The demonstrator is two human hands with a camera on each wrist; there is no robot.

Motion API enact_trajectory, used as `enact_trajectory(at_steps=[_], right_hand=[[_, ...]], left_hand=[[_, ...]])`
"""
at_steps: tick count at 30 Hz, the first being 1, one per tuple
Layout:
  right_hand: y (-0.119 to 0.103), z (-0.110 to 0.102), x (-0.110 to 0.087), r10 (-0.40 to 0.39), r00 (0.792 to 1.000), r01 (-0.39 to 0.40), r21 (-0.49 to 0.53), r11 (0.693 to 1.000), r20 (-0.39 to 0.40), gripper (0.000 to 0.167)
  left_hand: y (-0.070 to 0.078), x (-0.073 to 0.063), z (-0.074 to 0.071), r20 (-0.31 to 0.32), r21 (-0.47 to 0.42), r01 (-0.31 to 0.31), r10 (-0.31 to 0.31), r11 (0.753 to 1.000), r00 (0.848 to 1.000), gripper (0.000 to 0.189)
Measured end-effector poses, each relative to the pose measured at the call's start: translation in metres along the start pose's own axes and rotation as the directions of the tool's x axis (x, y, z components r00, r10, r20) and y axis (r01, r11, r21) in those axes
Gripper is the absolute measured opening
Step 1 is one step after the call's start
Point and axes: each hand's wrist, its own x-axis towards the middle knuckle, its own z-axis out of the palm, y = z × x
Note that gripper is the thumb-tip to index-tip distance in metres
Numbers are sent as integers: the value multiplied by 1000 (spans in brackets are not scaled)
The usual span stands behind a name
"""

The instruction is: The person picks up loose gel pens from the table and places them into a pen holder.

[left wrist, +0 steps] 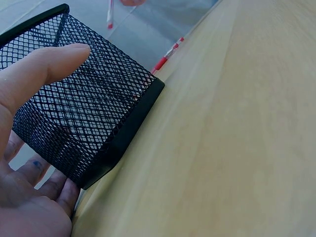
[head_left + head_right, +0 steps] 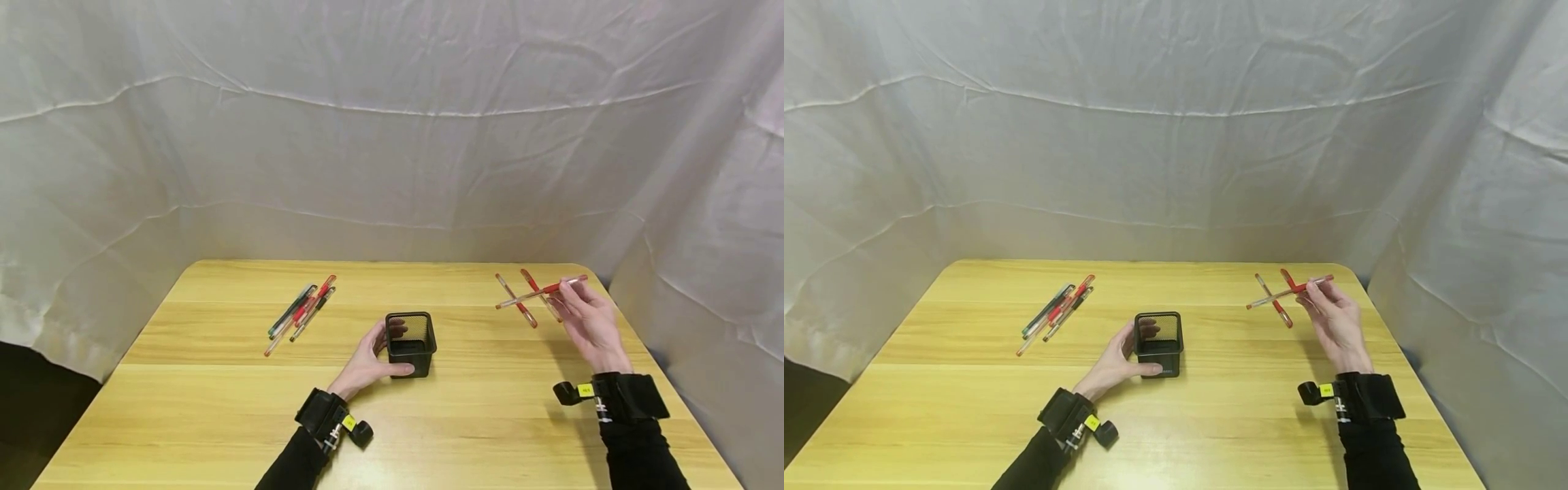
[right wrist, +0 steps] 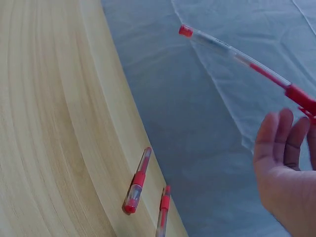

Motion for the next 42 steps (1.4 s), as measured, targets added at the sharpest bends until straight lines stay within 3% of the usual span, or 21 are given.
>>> enact_trajectory(at_steps=[4, 12, 20, 28, 34, 42], right_hand=[[4, 6, 2, -24, 999, 25, -36, 999, 35, 24], [8, 19, 6, -88, 996, 90, -95, 991, 31, 26], [8, 31, 8, -91, 993, 100, -134, 986, 73, 30], [10, 46, 10, -145, 989, 150, -177, 973, 40, 22], [21, 65, 13, -197, 979, 205, -322, 924, 58, 15], [43, 88, 14, -211, 969, 247, -546, 800, 129, 10]], left_hand=[[0, 0, 0, 0, 7, -6, 6, 1000, 1000, 84], [1, -1, 0, 1, 1, 13, -13, 1000, 1000, 84], [0, 0, 0, -2, -5, 3, -3, 1000, 1000, 85], [-1, 1, 0, -1, 3, -16, 16, 1000, 1000, 84], [-2, 2, -1, 4, -1, -20, 20, 1000, 1000, 84], [-1, 0, 0, 12, -9, -16, 17, 1000, 1000, 86]])
